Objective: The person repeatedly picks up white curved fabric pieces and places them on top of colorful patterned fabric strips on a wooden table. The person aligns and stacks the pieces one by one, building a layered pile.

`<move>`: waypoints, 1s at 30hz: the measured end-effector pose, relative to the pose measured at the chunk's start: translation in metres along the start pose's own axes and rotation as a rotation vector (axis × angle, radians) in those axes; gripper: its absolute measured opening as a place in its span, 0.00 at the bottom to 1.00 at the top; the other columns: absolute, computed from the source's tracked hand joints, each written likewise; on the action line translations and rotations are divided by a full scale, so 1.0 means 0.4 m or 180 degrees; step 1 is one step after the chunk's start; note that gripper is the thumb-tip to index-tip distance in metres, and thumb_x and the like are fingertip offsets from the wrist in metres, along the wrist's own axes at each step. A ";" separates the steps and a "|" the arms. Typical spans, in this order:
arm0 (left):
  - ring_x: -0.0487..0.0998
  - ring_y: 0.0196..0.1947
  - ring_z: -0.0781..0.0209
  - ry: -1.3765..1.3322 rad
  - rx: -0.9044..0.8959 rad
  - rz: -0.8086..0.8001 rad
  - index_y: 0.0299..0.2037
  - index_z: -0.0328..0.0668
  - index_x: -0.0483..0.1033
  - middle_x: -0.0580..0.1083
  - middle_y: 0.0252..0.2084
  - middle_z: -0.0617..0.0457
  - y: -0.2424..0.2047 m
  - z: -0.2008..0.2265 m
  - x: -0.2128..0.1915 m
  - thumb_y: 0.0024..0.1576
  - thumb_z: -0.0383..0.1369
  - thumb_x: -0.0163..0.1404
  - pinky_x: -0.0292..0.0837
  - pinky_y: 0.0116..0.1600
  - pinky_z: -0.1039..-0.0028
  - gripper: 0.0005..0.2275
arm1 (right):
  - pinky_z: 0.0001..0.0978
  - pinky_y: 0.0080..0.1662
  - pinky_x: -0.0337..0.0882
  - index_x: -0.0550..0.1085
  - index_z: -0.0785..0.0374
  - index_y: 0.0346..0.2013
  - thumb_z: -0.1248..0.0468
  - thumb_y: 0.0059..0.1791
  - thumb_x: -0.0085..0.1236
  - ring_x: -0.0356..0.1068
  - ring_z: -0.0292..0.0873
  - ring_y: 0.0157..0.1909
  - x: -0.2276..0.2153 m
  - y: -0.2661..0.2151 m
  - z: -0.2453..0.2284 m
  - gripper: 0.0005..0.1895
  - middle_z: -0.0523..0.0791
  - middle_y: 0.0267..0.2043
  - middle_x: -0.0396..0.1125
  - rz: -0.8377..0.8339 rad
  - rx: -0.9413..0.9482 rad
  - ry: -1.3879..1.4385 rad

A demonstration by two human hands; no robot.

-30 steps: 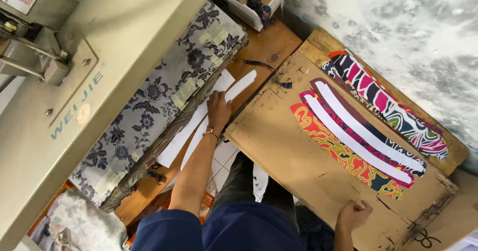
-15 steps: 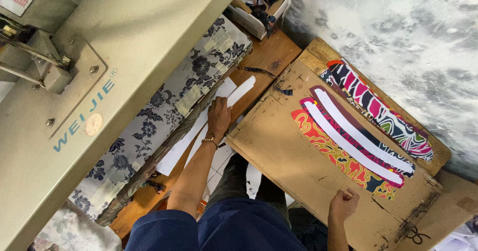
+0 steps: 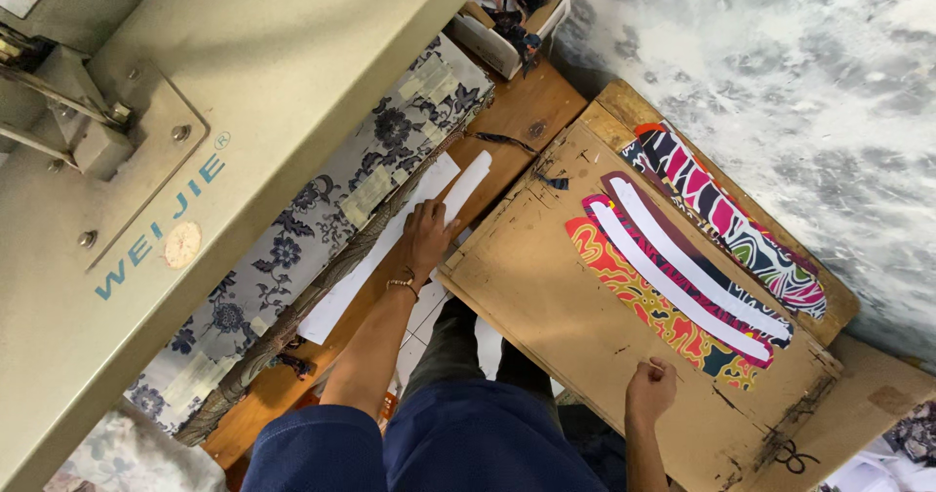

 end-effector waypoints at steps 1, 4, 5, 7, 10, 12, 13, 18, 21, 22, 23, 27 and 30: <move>0.73 0.49 0.46 0.0030 0.0024 -0.0034 0.46 0.32 0.75 0.71 0.47 0.44 -0.007 0.003 -0.007 0.61 0.38 0.53 0.73 0.50 0.58 0.14 | 0.33 0.35 0.65 0.73 0.68 0.45 0.67 0.52 0.58 0.65 0.39 0.30 0.001 0.001 -0.002 0.09 0.46 0.28 0.68 0.0013 -0.0063 -0.0082; 0.73 0.50 0.47 0.0011 0.0040 -0.0111 0.46 0.34 0.75 0.71 0.49 0.45 -0.009 0.012 -0.016 0.63 0.37 0.51 0.73 0.52 0.59 0.12 | 0.32 0.35 0.65 0.73 0.68 0.44 0.66 0.52 0.58 0.65 0.38 0.29 0.005 0.003 -0.003 0.09 0.45 0.28 0.68 -0.0029 -0.0068 0.0195; 0.73 0.50 0.47 -0.0016 0.0035 -0.0139 0.46 0.34 0.75 0.71 0.49 0.46 -0.010 0.015 -0.016 0.64 0.37 0.51 0.73 0.52 0.60 0.11 | 0.32 0.35 0.65 0.73 0.68 0.44 0.66 0.52 0.58 0.65 0.38 0.30 0.004 0.002 -0.001 0.08 0.45 0.28 0.67 -0.0043 -0.0108 0.0209; 0.73 0.52 0.46 -0.0099 -0.0002 -0.0047 0.47 0.34 0.74 0.71 0.50 0.45 -0.010 0.023 -0.014 0.63 0.34 0.51 0.73 0.54 0.60 0.10 | 0.32 0.35 0.64 0.74 0.68 0.42 0.66 0.52 0.59 0.63 0.38 0.30 0.004 0.006 0.001 0.08 0.45 0.29 0.67 -0.0084 -0.0203 0.0237; 0.73 0.51 0.45 -0.0201 -0.0206 -0.0167 0.48 0.32 0.73 0.70 0.49 0.43 0.007 0.027 -0.015 0.63 0.33 0.51 0.74 0.55 0.59 0.10 | 0.34 0.36 0.65 0.74 0.68 0.42 0.67 0.53 0.58 0.63 0.41 0.29 0.018 0.013 -0.004 0.07 0.47 0.27 0.65 -0.0125 -0.0326 0.0131; 0.73 0.52 0.44 -0.0199 -0.0394 -0.0302 0.49 0.31 0.72 0.70 0.50 0.41 0.017 0.033 -0.015 0.62 0.32 0.51 0.74 0.54 0.59 0.11 | 0.32 0.39 0.67 0.74 0.68 0.42 0.67 0.52 0.57 0.67 0.40 0.33 0.036 0.019 -0.014 0.07 0.46 0.31 0.68 -0.0122 -0.0781 0.0137; 0.72 0.53 0.43 -0.0166 -0.0481 -0.0349 0.49 0.31 0.72 0.70 0.50 0.41 0.022 0.037 -0.015 0.61 0.32 0.52 0.75 0.54 0.59 0.12 | 0.31 0.41 0.69 0.74 0.67 0.42 0.67 0.52 0.57 0.68 0.39 0.35 0.053 0.021 -0.022 0.07 0.45 0.34 0.69 -0.0121 -0.1007 0.0141; 0.72 0.53 0.42 -0.0397 -0.0786 -0.0201 0.57 0.31 0.69 0.69 0.52 0.39 0.038 0.050 -0.020 0.57 0.30 0.54 0.74 0.55 0.58 0.19 | 0.32 0.46 0.70 0.74 0.65 0.44 0.69 0.51 0.54 0.71 0.40 0.41 0.214 -0.031 -0.117 0.07 0.47 0.38 0.71 -0.0857 -0.1091 0.0378; 0.70 0.56 0.40 -0.0593 -0.0930 -0.0052 0.57 0.31 0.69 0.68 0.54 0.39 0.040 0.052 -0.012 0.55 0.29 0.55 0.73 0.57 0.57 0.20 | 0.33 0.43 0.72 0.75 0.62 0.49 0.67 0.52 0.59 0.70 0.42 0.39 0.382 -0.109 -0.256 0.10 0.45 0.37 0.71 -0.1927 -0.1276 0.0479; 0.69 0.56 0.40 -0.0696 -0.1004 -0.0138 0.58 0.31 0.69 0.68 0.54 0.39 0.039 0.048 -0.007 0.54 0.29 0.55 0.73 0.56 0.56 0.21 | 0.32 0.45 0.74 0.73 0.60 0.55 0.66 0.49 0.55 0.73 0.39 0.43 0.429 -0.138 -0.311 0.18 0.44 0.42 0.74 -0.2385 -0.1377 0.0997; 0.69 0.57 0.40 -0.0799 -0.1079 -0.0223 0.59 0.31 0.69 0.67 0.54 0.39 0.041 0.043 0.000 0.54 0.28 0.54 0.72 0.56 0.56 0.22 | 0.36 0.45 0.73 0.71 0.57 0.60 0.60 0.50 0.59 0.75 0.43 0.40 0.478 -0.174 -0.361 0.23 0.48 0.39 0.76 -0.2764 -0.0869 0.0064; 0.68 0.57 0.39 -0.0763 -0.0952 -0.0040 0.55 0.32 0.71 0.68 0.53 0.39 0.046 0.020 0.022 0.52 0.28 0.57 0.69 0.58 0.55 0.20 | 0.41 0.43 0.76 0.66 0.64 0.63 0.63 0.51 0.55 0.78 0.48 0.40 0.614 -0.271 -0.577 0.25 0.52 0.38 0.75 -0.3102 -0.1170 0.0593; 0.69 0.54 0.39 -0.0934 -0.0890 -0.0068 0.51 0.34 0.72 0.68 0.51 0.39 0.052 -0.002 0.026 0.52 0.28 0.59 0.68 0.58 0.55 0.18 | 0.51 0.33 0.76 0.58 0.64 0.66 0.70 0.48 0.49 0.76 0.55 0.31 0.685 -0.309 -0.643 0.30 0.56 0.38 0.73 -0.3435 0.0548 0.0739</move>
Point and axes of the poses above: each hand's wrist, its own y-axis towards the middle knuckle, its own x-axis out of the palm, z = x × y, the point moved 1 cm from there along y, towards the middle knuckle
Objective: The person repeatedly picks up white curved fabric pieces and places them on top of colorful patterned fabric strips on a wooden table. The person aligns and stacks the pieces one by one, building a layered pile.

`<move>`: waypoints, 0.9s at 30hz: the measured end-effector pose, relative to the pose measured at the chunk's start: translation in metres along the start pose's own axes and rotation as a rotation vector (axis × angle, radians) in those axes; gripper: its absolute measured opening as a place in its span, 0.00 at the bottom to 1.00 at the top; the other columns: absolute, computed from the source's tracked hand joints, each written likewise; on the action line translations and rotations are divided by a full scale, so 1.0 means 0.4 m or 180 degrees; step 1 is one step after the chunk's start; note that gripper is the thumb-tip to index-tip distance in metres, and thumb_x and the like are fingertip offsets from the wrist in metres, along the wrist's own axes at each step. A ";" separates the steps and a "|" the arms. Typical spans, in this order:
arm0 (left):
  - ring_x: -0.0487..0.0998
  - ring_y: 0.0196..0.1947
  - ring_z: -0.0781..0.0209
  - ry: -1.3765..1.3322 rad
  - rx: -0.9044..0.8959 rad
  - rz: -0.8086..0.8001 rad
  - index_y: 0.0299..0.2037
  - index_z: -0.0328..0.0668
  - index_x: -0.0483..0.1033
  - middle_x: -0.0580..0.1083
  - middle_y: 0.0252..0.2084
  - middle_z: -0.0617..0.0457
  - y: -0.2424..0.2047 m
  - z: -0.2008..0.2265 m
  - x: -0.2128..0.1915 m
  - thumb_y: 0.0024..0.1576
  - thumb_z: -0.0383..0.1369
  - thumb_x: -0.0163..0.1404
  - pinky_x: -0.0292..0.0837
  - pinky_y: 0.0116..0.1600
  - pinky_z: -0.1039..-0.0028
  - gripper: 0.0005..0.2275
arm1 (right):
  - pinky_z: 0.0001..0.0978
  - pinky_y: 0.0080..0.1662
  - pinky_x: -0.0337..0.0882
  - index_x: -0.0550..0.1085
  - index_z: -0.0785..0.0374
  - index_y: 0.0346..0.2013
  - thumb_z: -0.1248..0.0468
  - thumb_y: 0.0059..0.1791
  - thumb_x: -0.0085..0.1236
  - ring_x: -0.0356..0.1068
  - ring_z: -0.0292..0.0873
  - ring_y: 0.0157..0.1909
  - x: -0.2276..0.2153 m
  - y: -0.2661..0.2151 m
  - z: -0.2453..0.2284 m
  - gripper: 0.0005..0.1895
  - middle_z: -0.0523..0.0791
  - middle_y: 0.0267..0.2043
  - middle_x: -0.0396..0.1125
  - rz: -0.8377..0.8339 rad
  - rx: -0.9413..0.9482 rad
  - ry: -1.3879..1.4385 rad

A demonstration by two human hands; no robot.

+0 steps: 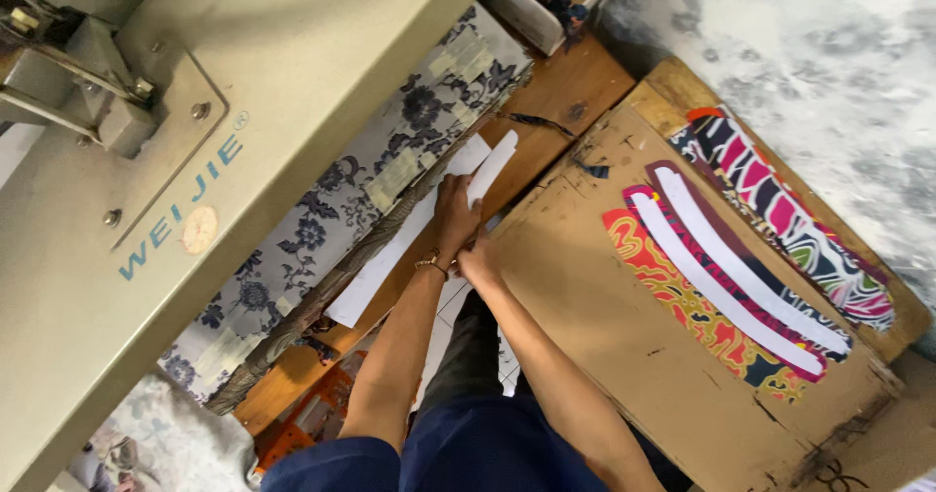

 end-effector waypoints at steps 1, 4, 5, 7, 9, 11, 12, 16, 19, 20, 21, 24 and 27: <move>0.70 0.54 0.39 -0.0075 -0.0035 -0.0039 0.49 0.35 0.72 0.69 0.50 0.40 0.005 -0.009 -0.006 0.51 0.28 0.60 0.68 0.58 0.56 0.17 | 0.51 0.33 0.75 0.57 0.62 0.66 0.70 0.49 0.47 0.75 0.54 0.31 0.024 0.008 0.007 0.29 0.55 0.38 0.73 -0.0121 0.0123 0.0305; 0.71 0.53 0.40 -0.0241 -0.0005 -0.0323 0.48 0.37 0.71 0.69 0.49 0.42 0.022 -0.031 -0.028 0.51 0.28 0.61 0.68 0.56 0.57 0.16 | 0.47 0.34 0.74 0.60 0.62 0.63 0.65 0.52 0.45 0.73 0.48 0.33 0.087 0.041 0.075 0.24 0.51 0.39 0.73 -0.0382 0.0450 0.0988; 0.72 0.52 0.41 -0.0291 0.0024 -0.0442 0.48 0.38 0.71 0.70 0.49 0.43 0.027 -0.037 -0.035 0.51 0.28 0.61 0.69 0.56 0.58 0.16 | 0.44 0.35 0.74 0.64 0.66 0.62 0.61 0.54 0.47 0.72 0.45 0.34 0.108 0.053 0.103 0.22 0.48 0.38 0.72 -0.0416 0.0520 0.1072; 0.71 0.53 0.41 -0.0213 -0.0020 -0.0513 0.48 0.38 0.70 0.69 0.49 0.42 0.032 -0.043 -0.036 0.52 0.28 0.61 0.68 0.56 0.58 0.16 | 0.41 0.38 0.75 0.68 0.65 0.59 0.56 0.57 0.48 0.72 0.41 0.39 0.143 0.064 0.160 0.20 0.44 0.40 0.72 -0.0489 0.0688 0.1489; 0.71 0.54 0.40 -0.0116 0.0035 -0.0506 0.49 0.37 0.70 0.69 0.49 0.41 0.039 -0.040 -0.031 0.51 0.27 0.61 0.68 0.57 0.57 0.17 | 0.38 0.43 0.77 0.67 0.55 0.58 0.55 0.56 0.45 0.74 0.39 0.44 0.167 0.065 0.184 0.17 0.41 0.44 0.74 -0.0560 0.0841 0.2175; 0.69 0.54 0.37 0.0021 0.0148 -0.0441 0.51 0.35 0.70 0.68 0.49 0.39 0.037 -0.036 -0.031 0.50 0.25 0.60 0.67 0.57 0.56 0.19 | 0.38 0.46 0.77 0.70 0.58 0.54 0.52 0.55 0.41 0.75 0.41 0.46 0.183 0.035 0.182 0.19 0.44 0.46 0.74 -0.0813 0.1128 0.2459; 0.69 0.54 0.37 0.0027 0.0144 -0.0474 0.52 0.34 0.70 0.67 0.50 0.38 0.037 -0.036 -0.029 0.50 0.25 0.60 0.67 0.57 0.55 0.19 | 0.37 0.47 0.77 0.71 0.59 0.52 0.51 0.54 0.38 0.75 0.42 0.46 0.190 0.007 0.173 0.20 0.45 0.47 0.74 -0.0925 0.1267 0.2620; 0.68 0.55 0.38 0.0149 0.0107 -0.0506 0.56 0.32 0.69 0.66 0.52 0.38 0.037 -0.025 -0.019 0.51 0.23 0.58 0.67 0.57 0.55 0.21 | 0.33 0.46 0.75 0.70 0.56 0.63 0.48 0.55 0.48 0.71 0.36 0.43 0.197 -0.130 0.125 0.25 0.42 0.41 0.71 -0.2679 0.1379 0.1252; 0.68 0.54 0.39 0.0329 0.0156 -0.0509 0.57 0.31 0.69 0.66 0.51 0.39 0.028 -0.006 -0.023 0.51 0.21 0.57 0.66 0.57 0.53 0.22 | 0.31 0.41 0.74 0.69 0.52 0.70 0.46 0.55 0.54 0.68 0.32 0.38 0.240 -0.169 0.111 0.30 0.38 0.35 0.69 -0.2829 0.1546 0.0704; 0.67 0.54 0.39 0.0409 0.0188 -0.0501 0.57 0.31 0.69 0.66 0.51 0.39 0.027 -0.001 -0.031 0.50 0.21 0.57 0.66 0.57 0.52 0.22 | 0.31 0.39 0.72 0.68 0.48 0.71 0.44 0.55 0.54 0.68 0.33 0.35 0.262 -0.162 0.107 0.31 0.39 0.33 0.68 -0.3152 0.1448 0.0953; 0.67 0.54 0.39 0.0461 0.0220 -0.0483 0.56 0.31 0.69 0.66 0.51 0.39 0.026 0.008 -0.037 0.48 0.20 0.58 0.66 0.56 0.52 0.24 | 0.31 0.37 0.70 0.66 0.44 0.72 0.43 0.55 0.54 0.67 0.34 0.33 0.281 -0.146 0.106 0.31 0.40 0.31 0.68 -0.3472 0.1346 0.1203; 0.67 0.54 0.40 0.0554 0.0320 -0.0353 0.55 0.31 0.69 0.65 0.50 0.40 0.023 0.030 -0.045 0.44 0.19 0.57 0.66 0.55 0.53 0.25 | 0.32 0.34 0.68 0.66 0.44 0.70 0.41 0.56 0.54 0.67 0.37 0.28 0.319 -0.089 0.132 0.30 0.42 0.27 0.67 -0.3316 0.1219 0.1380; 0.68 0.54 0.42 0.0531 0.0372 -0.0127 0.56 0.34 0.69 0.66 0.50 0.42 0.022 0.037 -0.042 0.48 0.18 0.55 0.66 0.57 0.54 0.22 | 0.32 0.34 0.69 0.67 0.45 0.68 0.42 0.55 0.54 0.68 0.37 0.28 0.335 -0.056 0.169 0.29 0.42 0.27 0.67 -0.2543 0.1218 0.1585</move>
Point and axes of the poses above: each hand's wrist, its own y-axis towards the middle knuckle, its own x-axis out of the palm, z = x × y, the point moved 1 cm from there along y, towards the middle knuckle
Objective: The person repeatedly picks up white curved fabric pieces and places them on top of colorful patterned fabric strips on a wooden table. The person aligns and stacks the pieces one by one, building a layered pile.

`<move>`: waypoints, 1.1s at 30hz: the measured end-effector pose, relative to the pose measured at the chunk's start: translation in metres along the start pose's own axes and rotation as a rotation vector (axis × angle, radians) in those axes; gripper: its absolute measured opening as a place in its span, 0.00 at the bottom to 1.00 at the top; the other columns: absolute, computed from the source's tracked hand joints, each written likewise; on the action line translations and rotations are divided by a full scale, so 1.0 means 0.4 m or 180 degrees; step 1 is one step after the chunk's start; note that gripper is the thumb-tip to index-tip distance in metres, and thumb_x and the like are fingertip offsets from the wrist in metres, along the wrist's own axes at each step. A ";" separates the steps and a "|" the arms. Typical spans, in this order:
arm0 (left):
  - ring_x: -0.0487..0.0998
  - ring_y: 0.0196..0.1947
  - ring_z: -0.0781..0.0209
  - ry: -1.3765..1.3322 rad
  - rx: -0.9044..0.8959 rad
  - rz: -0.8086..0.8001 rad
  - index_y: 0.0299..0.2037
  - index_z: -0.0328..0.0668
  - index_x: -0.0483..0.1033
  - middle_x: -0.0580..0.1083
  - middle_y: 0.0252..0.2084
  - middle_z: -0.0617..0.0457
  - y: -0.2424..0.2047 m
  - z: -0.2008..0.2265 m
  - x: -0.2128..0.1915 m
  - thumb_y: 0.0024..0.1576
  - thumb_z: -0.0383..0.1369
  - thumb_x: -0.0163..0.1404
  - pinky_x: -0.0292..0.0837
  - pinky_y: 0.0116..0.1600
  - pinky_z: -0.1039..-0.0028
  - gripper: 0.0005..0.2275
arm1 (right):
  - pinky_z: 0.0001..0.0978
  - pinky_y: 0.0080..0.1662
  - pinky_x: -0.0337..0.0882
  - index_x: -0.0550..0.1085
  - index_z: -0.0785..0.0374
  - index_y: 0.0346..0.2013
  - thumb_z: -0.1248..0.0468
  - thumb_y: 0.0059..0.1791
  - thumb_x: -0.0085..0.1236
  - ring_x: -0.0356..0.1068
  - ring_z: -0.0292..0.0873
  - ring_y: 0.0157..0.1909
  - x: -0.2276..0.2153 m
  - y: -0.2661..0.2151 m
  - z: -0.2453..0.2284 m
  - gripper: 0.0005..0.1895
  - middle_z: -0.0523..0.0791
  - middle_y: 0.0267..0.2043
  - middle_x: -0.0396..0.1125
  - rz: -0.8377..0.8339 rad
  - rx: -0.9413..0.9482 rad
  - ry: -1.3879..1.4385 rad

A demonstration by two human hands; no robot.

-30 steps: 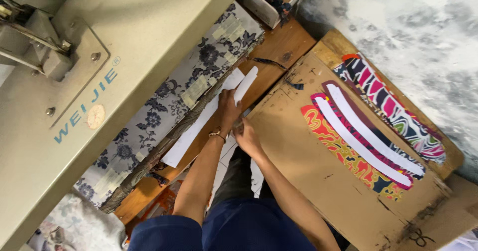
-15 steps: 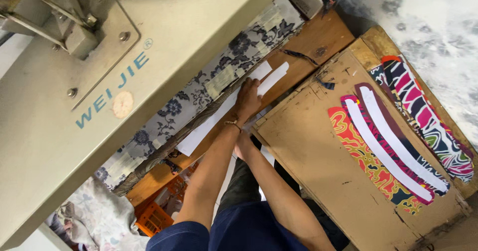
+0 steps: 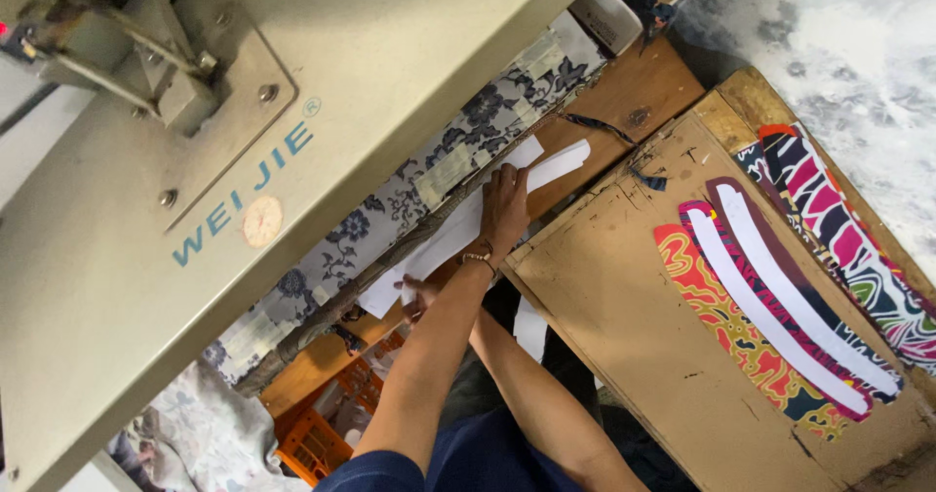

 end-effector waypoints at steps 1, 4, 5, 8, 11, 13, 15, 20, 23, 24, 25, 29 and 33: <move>0.68 0.53 0.43 0.0031 0.0007 -0.0016 0.56 0.34 0.69 0.65 0.50 0.42 0.000 0.001 0.005 0.49 0.17 0.54 0.66 0.57 0.55 0.22 | 0.32 0.34 0.69 0.67 0.46 0.68 0.42 0.55 0.54 0.68 0.37 0.28 -0.004 0.002 0.011 0.28 0.42 0.27 0.68 0.0166 -0.0095 0.0115; 0.68 0.54 0.45 0.0149 0.0129 0.0088 0.56 0.36 0.69 0.66 0.50 0.44 0.007 0.000 0.020 0.49 0.17 0.52 0.66 0.57 0.55 0.22 | 0.33 0.34 0.69 0.67 0.47 0.66 0.43 0.55 0.54 0.68 0.37 0.28 0.009 0.009 0.036 0.27 0.43 0.27 0.68 0.0424 -0.0304 0.0354; 0.68 0.55 0.45 0.0193 0.0185 0.0140 0.55 0.37 0.69 0.66 0.50 0.44 0.005 0.001 0.023 0.49 0.16 0.52 0.66 0.57 0.55 0.22 | 0.33 0.35 0.70 0.68 0.47 0.65 0.43 0.55 0.54 0.68 0.37 0.28 0.019 0.007 0.045 0.26 0.43 0.27 0.68 0.0478 -0.0345 0.0417; 0.68 0.55 0.44 0.0155 0.0244 0.0208 0.55 0.35 0.68 0.66 0.51 0.43 0.006 0.004 0.023 0.48 0.18 0.53 0.65 0.57 0.54 0.22 | 0.33 0.35 0.70 0.68 0.48 0.63 0.44 0.55 0.54 0.69 0.38 0.28 0.042 0.001 0.047 0.25 0.43 0.27 0.69 0.0583 -0.0453 0.0545; 0.68 0.55 0.45 0.0273 0.0350 0.0278 0.56 0.37 0.68 0.66 0.52 0.44 0.005 0.015 0.011 0.51 0.18 0.53 0.66 0.57 0.55 0.21 | 0.34 0.35 0.70 0.69 0.49 0.61 0.45 0.55 0.54 0.69 0.38 0.28 0.047 -0.009 0.025 0.24 0.44 0.27 0.69 0.0590 -0.0534 0.0604; 0.69 0.54 0.45 0.0283 0.0395 0.0242 0.56 0.36 0.68 0.66 0.52 0.44 0.005 0.018 0.007 0.50 0.19 0.52 0.66 0.56 0.55 0.21 | 0.34 0.36 0.71 0.70 0.50 0.60 0.45 0.54 0.54 0.70 0.38 0.28 0.045 -0.014 0.018 0.23 0.44 0.27 0.69 0.0580 -0.0562 0.0604; 0.69 0.54 0.45 0.0317 0.0420 0.0222 0.55 0.36 0.68 0.66 0.52 0.44 0.003 0.017 0.007 0.51 0.19 0.52 0.67 0.56 0.55 0.20 | 0.34 0.36 0.71 0.70 0.51 0.58 0.46 0.54 0.54 0.70 0.39 0.28 0.051 -0.005 0.023 0.22 0.44 0.27 0.70 0.0551 -0.0563 0.0633; 0.70 0.53 0.46 0.0456 0.0439 0.0130 0.50 0.36 0.69 0.67 0.49 0.44 0.004 0.013 0.021 0.56 0.20 0.50 0.67 0.57 0.56 0.13 | 0.35 0.36 0.72 0.71 0.53 0.55 0.47 0.54 0.55 0.71 0.39 0.28 0.072 0.026 0.051 0.20 0.45 0.27 0.70 0.0518 -0.0577 0.0743; 0.71 0.50 0.47 0.0617 0.0405 0.0249 0.45 0.38 0.69 0.69 0.46 0.46 0.007 0.021 0.019 0.58 0.24 0.51 0.66 0.56 0.54 0.07 | 0.35 0.37 0.72 0.72 0.54 0.53 0.48 0.54 0.55 0.71 0.39 0.28 0.061 0.022 0.044 0.19 0.45 0.27 0.71 0.0546 -0.0616 0.0750; 0.71 0.49 0.47 0.0598 0.0391 0.0181 0.45 0.37 0.69 0.69 0.45 0.45 0.009 0.021 0.017 0.59 0.24 0.51 0.66 0.56 0.54 0.07 | 0.35 0.37 0.72 0.72 0.54 0.52 0.48 0.54 0.55 0.72 0.40 0.28 0.054 0.019 0.039 0.18 0.45 0.27 0.71 0.0552 -0.0629 0.0757; 0.72 0.48 0.46 0.0575 0.0356 0.0121 0.45 0.37 0.70 0.70 0.44 0.44 0.008 0.020 0.014 0.59 0.25 0.51 0.65 0.55 0.54 0.06 | 0.35 0.37 0.72 0.72 0.55 0.52 0.48 0.54 0.55 0.72 0.40 0.29 0.046 0.011 0.037 0.18 0.45 0.27 0.71 0.0559 -0.0631 0.0747; 0.74 0.45 0.46 0.0334 0.0359 -0.0015 0.47 0.36 0.70 0.72 0.43 0.44 -0.008 0.018 -0.001 0.61 0.24 0.49 0.67 0.53 0.55 0.07 | 0.36 0.38 0.73 0.73 0.56 0.49 0.49 0.53 0.55 0.72 0.40 0.29 0.042 -0.003 0.038 0.17 0.46 0.27 0.72 0.0538 -0.0607 0.0704; 0.76 0.42 0.43 0.0113 0.0510 -0.0313 0.48 0.33 0.69 0.72 0.43 0.41 -0.037 0.048 -0.021 0.58 0.26 0.50 0.72 0.48 0.54 0.10 | 0.36 0.38 0.74 0.74 0.58 0.46 0.50 0.53 0.55 0.73 0.41 0.29 0.024 -0.022 0.031 0.16 0.47 0.27 0.72 0.0540 -0.0532 0.0586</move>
Point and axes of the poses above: each hand's wrist, its own y-axis towards the middle knuckle, its own x-axis out of the palm, z = x × y, the point moved 1 cm from there along y, towards the middle knuckle
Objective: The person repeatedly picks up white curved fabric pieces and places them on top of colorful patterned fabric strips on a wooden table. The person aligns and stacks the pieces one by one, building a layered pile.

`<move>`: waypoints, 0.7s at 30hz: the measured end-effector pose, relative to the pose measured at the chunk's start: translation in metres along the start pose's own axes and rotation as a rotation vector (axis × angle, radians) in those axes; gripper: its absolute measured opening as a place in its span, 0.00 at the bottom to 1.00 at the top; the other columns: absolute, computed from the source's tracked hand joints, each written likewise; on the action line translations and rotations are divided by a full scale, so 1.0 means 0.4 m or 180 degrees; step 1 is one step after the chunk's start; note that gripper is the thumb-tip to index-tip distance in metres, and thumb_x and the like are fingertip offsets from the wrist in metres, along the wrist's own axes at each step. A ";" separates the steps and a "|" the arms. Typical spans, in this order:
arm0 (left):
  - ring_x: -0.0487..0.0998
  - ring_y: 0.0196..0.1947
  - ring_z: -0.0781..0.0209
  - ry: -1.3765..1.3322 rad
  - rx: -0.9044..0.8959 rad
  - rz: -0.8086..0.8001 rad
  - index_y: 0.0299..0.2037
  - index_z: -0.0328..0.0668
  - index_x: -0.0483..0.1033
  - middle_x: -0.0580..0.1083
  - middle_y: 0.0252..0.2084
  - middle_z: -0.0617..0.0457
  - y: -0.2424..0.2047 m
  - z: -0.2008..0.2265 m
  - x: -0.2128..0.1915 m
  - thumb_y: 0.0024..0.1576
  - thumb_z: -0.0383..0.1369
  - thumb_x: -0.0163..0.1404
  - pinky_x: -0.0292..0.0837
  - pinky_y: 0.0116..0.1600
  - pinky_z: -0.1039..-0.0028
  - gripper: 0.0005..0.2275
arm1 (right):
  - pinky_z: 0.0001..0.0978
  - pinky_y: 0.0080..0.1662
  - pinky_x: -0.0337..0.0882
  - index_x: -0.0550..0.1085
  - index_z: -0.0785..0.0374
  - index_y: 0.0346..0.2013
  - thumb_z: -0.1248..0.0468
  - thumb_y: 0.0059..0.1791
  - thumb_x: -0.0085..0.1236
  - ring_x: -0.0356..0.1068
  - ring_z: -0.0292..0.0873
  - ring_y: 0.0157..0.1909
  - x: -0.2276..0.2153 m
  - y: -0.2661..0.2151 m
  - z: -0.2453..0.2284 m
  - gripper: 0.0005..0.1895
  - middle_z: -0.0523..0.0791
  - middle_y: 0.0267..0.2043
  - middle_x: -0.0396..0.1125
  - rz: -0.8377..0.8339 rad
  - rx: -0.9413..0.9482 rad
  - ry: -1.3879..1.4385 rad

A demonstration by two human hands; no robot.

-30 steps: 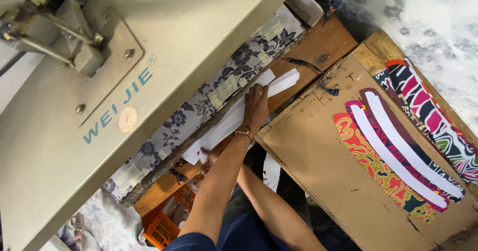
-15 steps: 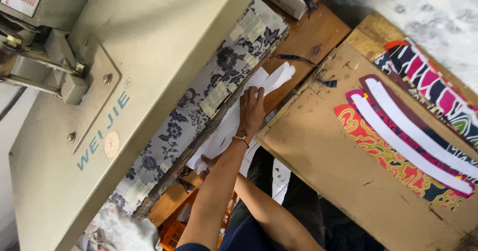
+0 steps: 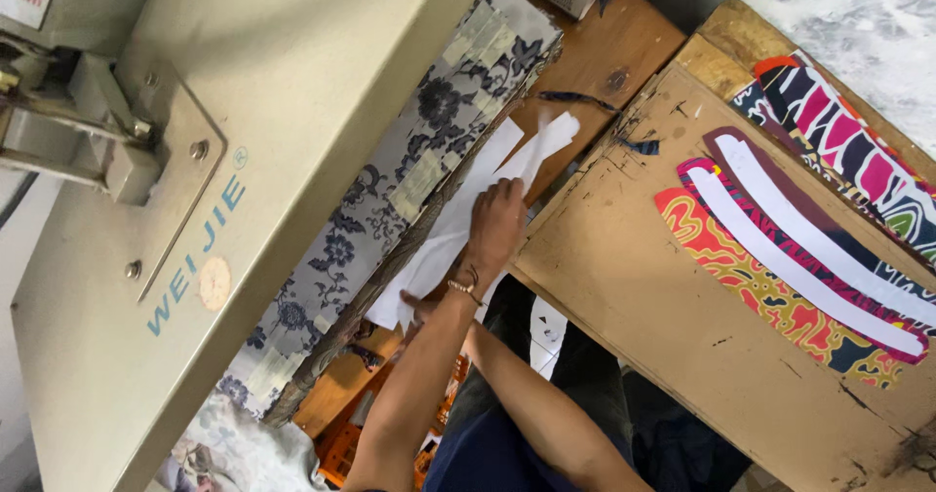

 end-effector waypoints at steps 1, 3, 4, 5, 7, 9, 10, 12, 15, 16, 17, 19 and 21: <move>0.76 0.40 0.42 -0.0072 0.0058 0.0104 0.50 0.34 0.69 0.72 0.43 0.41 -0.021 0.021 -0.009 0.57 0.26 0.51 0.73 0.46 0.54 0.12 | 0.36 0.38 0.74 0.74 0.58 0.46 0.50 0.53 0.55 0.73 0.41 0.29 -0.006 -0.008 0.001 0.16 0.47 0.27 0.72 0.0005 0.0044 -0.0048; 0.77 0.39 0.42 -0.0183 0.0043 0.0270 0.50 0.35 0.69 0.71 0.43 0.41 -0.056 0.065 -0.035 0.56 0.26 0.52 0.74 0.41 0.55 0.13 | 0.36 0.38 0.74 0.75 0.59 0.45 0.51 0.53 0.55 0.74 0.41 0.29 -0.021 -0.010 -0.016 0.15 0.47 0.26 0.73 0.0002 0.0118 -0.0250; 0.77 0.39 0.42 -0.0228 -0.0037 0.0298 0.50 0.36 0.69 0.71 0.43 0.41 -0.087 0.096 -0.050 0.57 0.26 0.52 0.75 0.37 0.57 0.12 | 0.37 0.39 0.74 0.75 0.59 0.44 0.51 0.53 0.55 0.74 0.41 0.29 -0.030 -0.015 -0.021 0.15 0.47 0.26 0.73 0.0011 0.0171 -0.0352; 0.78 0.39 0.41 -0.0273 -0.0117 0.0326 0.49 0.37 0.69 0.71 0.42 0.41 -0.118 0.126 -0.070 0.58 0.25 0.52 0.75 0.34 0.59 0.11 | 0.37 0.39 0.74 0.75 0.59 0.43 0.52 0.53 0.55 0.74 0.41 0.29 -0.036 -0.021 -0.021 0.15 0.47 0.26 0.73 0.0011 0.0226 -0.0422; 0.78 0.39 0.45 -0.0704 -0.0386 0.0138 0.50 0.36 0.69 0.69 0.42 0.43 -0.174 0.169 -0.121 0.56 0.23 0.52 0.76 0.34 0.64 0.12 | 0.37 0.39 0.75 0.76 0.60 0.42 0.52 0.53 0.55 0.74 0.41 0.29 -0.046 -0.028 -0.027 0.15 0.48 0.26 0.73 0.0094 0.0288 -0.0587; 0.77 0.37 0.43 -0.0654 -0.0208 0.0543 0.44 0.37 0.69 0.69 0.41 0.43 -0.231 0.212 -0.184 0.53 0.24 0.56 0.74 0.36 0.59 0.12 | 0.37 0.39 0.75 0.76 0.61 0.41 0.53 0.53 0.56 0.75 0.42 0.29 -0.062 -0.031 -0.039 0.14 0.48 0.26 0.73 0.0240 0.0341 -0.0781; 0.76 0.36 0.42 -0.0637 -0.0111 0.0742 0.41 0.38 0.69 0.69 0.41 0.43 -0.255 0.229 -0.214 0.52 0.24 0.58 0.73 0.37 0.57 0.12 | 0.37 0.39 0.75 0.77 0.61 0.40 0.53 0.53 0.56 0.75 0.42 0.29 -0.071 -0.030 -0.041 0.14 0.48 0.26 0.74 0.0306 0.0358 -0.0871; 0.75 0.36 0.44 -0.0769 -0.0014 0.0871 0.40 0.37 0.68 0.69 0.40 0.44 -0.297 0.253 -0.273 0.50 0.23 0.59 0.73 0.38 0.58 0.12 | 0.38 0.39 0.75 0.77 0.62 0.39 0.53 0.52 0.56 0.75 0.42 0.29 -0.080 -0.018 -0.043 0.14 0.48 0.26 0.74 0.0431 0.0338 -0.1070; 0.76 0.36 0.45 -0.0932 0.0032 0.0983 0.38 0.35 0.67 0.69 0.40 0.44 -0.342 0.282 -0.356 0.49 0.21 0.60 0.73 0.39 0.60 0.13 | 0.38 0.40 0.76 0.78 0.63 0.37 0.54 0.52 0.56 0.75 0.42 0.29 -0.080 -0.008 -0.021 0.14 0.49 0.26 0.74 0.0730 0.0269 -0.1336; 0.76 0.36 0.45 -0.0985 0.0037 0.1004 0.38 0.35 0.67 0.70 0.41 0.43 -0.351 0.290 -0.382 0.48 0.20 0.61 0.73 0.40 0.61 0.14 | 0.38 0.40 0.76 0.78 0.63 0.36 0.54 0.52 0.56 0.76 0.42 0.29 -0.078 -0.008 -0.009 0.14 0.49 0.26 0.74 0.0834 0.0232 -0.1416; 0.76 0.36 0.46 -0.0989 0.0005 0.1028 0.39 0.34 0.68 0.70 0.40 0.43 -0.357 0.297 -0.407 0.48 0.21 0.61 0.73 0.39 0.61 0.14 | 0.38 0.40 0.76 0.78 0.64 0.35 0.55 0.52 0.56 0.76 0.42 0.29 -0.077 -0.011 0.003 0.14 0.49 0.26 0.75 0.0905 0.0214 -0.1454; 0.77 0.36 0.48 -0.1015 -0.0047 0.1052 0.40 0.33 0.69 0.70 0.40 0.43 -0.367 0.311 -0.454 0.48 0.22 0.62 0.72 0.38 0.62 0.14 | 0.38 0.40 0.76 0.79 0.65 0.34 0.55 0.52 0.56 0.76 0.43 0.29 -0.084 -0.028 0.026 0.15 0.49 0.26 0.75 0.1011 0.0193 -0.1555; 0.76 0.34 0.48 -0.0924 0.0067 0.1522 0.38 0.36 0.69 0.72 0.37 0.45 -0.376 0.327 -0.508 0.48 0.23 0.62 0.69 0.38 0.60 0.13 | 0.39 0.41 0.77 0.79 0.65 0.33 0.56 0.52 0.56 0.76 0.43 0.29 -0.088 -0.031 0.025 0.15 0.50 0.26 0.75 0.1015 0.0194 -0.1700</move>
Point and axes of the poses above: each hand's wrist, its own y-axis towards the middle knuckle, its own x-axis out of the palm, z = x × y, the point moved 1 cm from there along y, towards the middle knuckle
